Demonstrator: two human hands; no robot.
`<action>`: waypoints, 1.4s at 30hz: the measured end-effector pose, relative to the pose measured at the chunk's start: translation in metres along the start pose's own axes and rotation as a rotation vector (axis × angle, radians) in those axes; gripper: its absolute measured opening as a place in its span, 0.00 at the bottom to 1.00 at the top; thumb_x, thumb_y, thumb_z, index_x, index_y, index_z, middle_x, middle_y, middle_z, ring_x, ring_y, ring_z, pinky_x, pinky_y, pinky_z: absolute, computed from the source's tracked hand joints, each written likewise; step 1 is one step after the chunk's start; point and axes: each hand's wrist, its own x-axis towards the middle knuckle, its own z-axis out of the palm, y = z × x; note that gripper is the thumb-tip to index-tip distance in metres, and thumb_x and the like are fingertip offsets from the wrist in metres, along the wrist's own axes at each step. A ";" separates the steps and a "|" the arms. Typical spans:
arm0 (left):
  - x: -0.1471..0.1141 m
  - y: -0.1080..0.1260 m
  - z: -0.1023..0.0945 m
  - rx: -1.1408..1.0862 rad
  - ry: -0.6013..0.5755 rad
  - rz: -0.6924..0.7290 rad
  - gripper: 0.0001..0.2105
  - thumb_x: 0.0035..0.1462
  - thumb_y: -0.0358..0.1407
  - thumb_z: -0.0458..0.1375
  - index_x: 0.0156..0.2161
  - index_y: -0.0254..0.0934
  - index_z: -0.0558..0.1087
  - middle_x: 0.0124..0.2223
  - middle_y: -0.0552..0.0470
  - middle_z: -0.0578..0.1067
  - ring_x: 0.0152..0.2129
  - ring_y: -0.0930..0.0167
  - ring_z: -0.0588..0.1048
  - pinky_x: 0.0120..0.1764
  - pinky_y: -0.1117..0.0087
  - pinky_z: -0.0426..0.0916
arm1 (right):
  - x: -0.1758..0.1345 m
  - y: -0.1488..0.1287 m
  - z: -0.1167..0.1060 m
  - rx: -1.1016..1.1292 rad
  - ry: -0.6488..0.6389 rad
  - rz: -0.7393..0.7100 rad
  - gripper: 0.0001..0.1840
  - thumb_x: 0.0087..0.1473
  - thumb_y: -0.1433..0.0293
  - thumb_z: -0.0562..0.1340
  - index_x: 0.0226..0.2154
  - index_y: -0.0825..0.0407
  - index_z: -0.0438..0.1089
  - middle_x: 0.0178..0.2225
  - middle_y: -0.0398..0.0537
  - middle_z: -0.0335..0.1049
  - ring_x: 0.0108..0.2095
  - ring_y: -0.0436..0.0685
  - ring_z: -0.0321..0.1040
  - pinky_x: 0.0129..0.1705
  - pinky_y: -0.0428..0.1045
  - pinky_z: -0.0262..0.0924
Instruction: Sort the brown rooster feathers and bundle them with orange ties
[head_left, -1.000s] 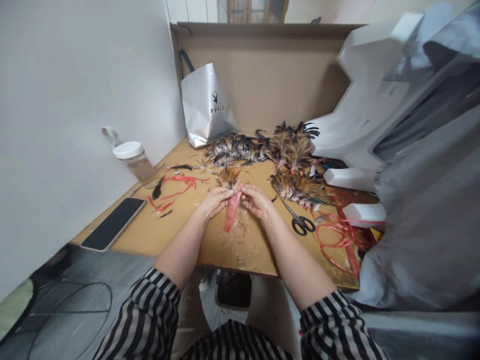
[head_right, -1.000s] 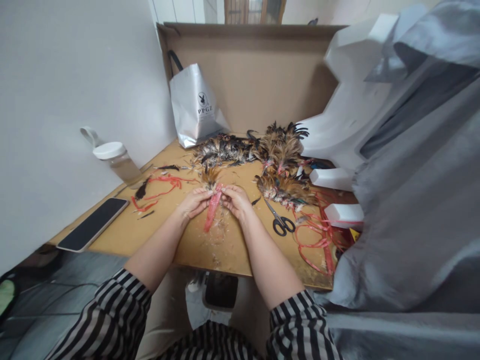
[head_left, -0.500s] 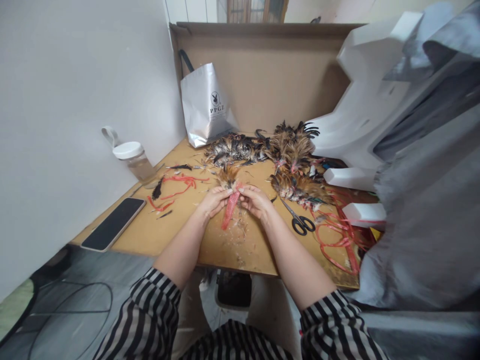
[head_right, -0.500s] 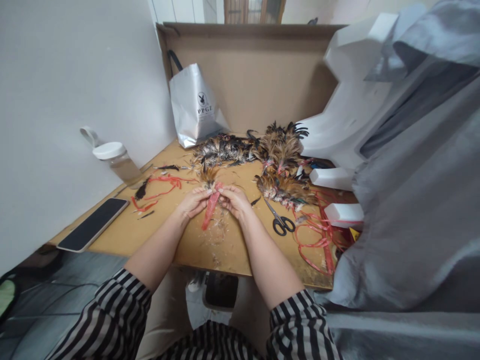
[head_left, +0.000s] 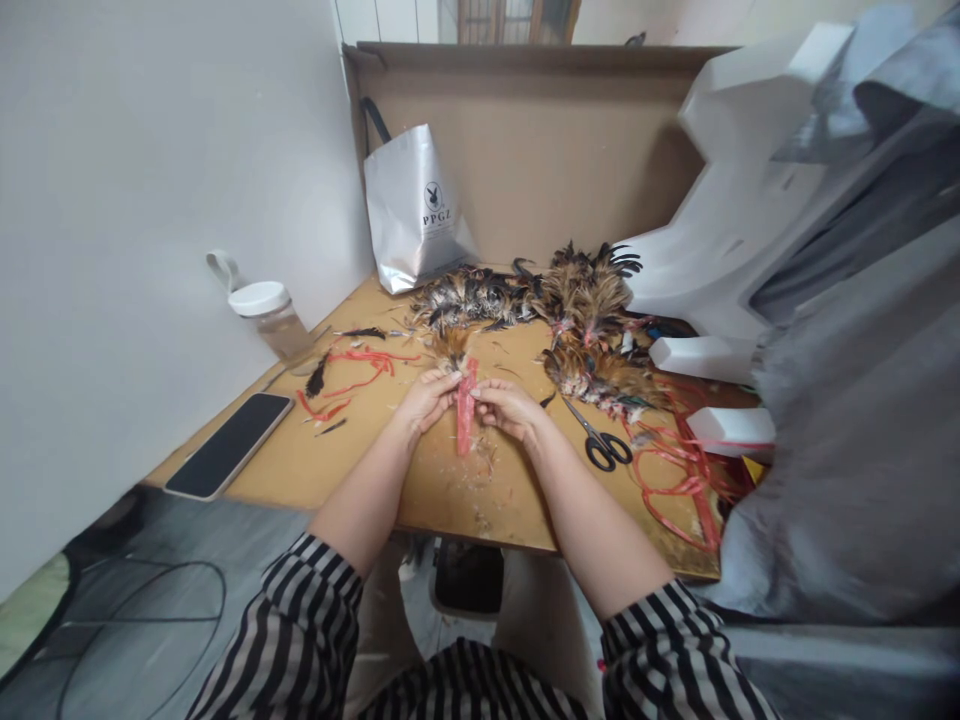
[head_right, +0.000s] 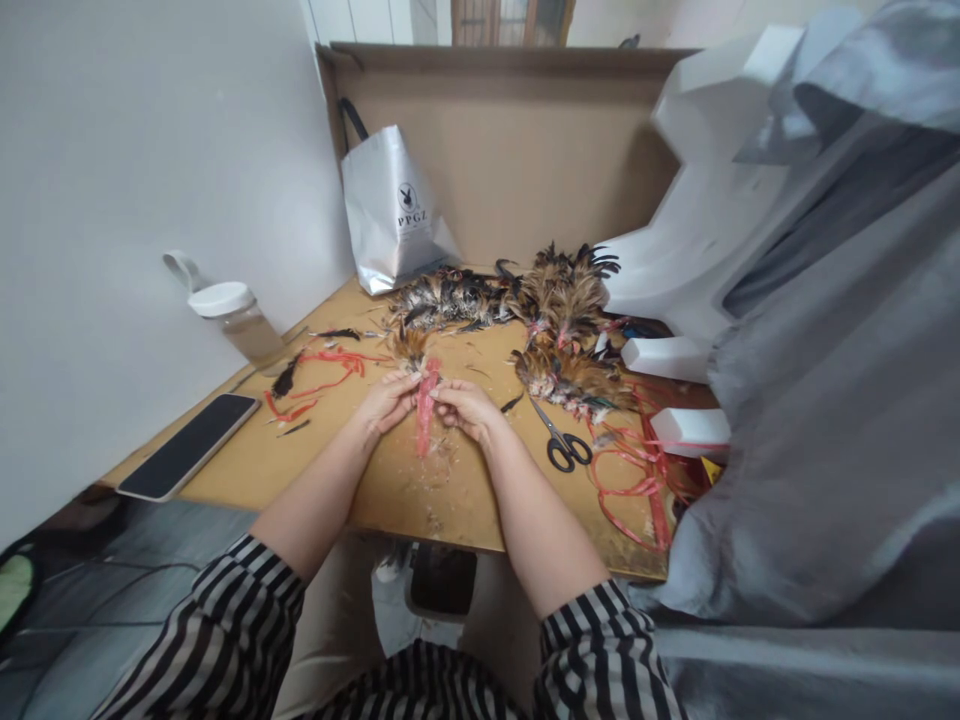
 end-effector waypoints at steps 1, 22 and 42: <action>0.000 0.000 0.000 -0.006 0.002 0.005 0.10 0.40 0.34 0.65 0.29 0.29 0.74 0.28 0.48 0.76 0.25 0.73 0.73 0.34 0.71 0.67 | 0.000 0.000 -0.001 0.014 -0.003 -0.005 0.13 0.31 0.69 0.68 0.22 0.55 0.65 0.15 0.38 0.63 0.16 0.43 0.56 0.17 0.39 0.46; -0.002 -0.002 -0.002 0.038 -0.099 -0.084 0.11 0.44 0.34 0.63 0.34 0.28 0.74 0.31 0.44 0.76 0.28 0.71 0.75 0.35 0.72 0.67 | 0.002 -0.003 -0.001 0.081 0.143 -0.078 0.14 0.30 0.68 0.69 0.22 0.56 0.68 0.15 0.39 0.64 0.15 0.42 0.56 0.18 0.40 0.53; 0.000 -0.002 -0.002 0.037 -0.059 -0.037 0.10 0.42 0.33 0.64 0.30 0.27 0.74 0.28 0.46 0.76 0.25 0.71 0.75 0.35 0.70 0.69 | -0.002 -0.004 -0.003 0.070 -0.053 0.068 0.12 0.33 0.71 0.68 0.23 0.57 0.66 0.18 0.40 0.64 0.15 0.40 0.50 0.14 0.38 0.40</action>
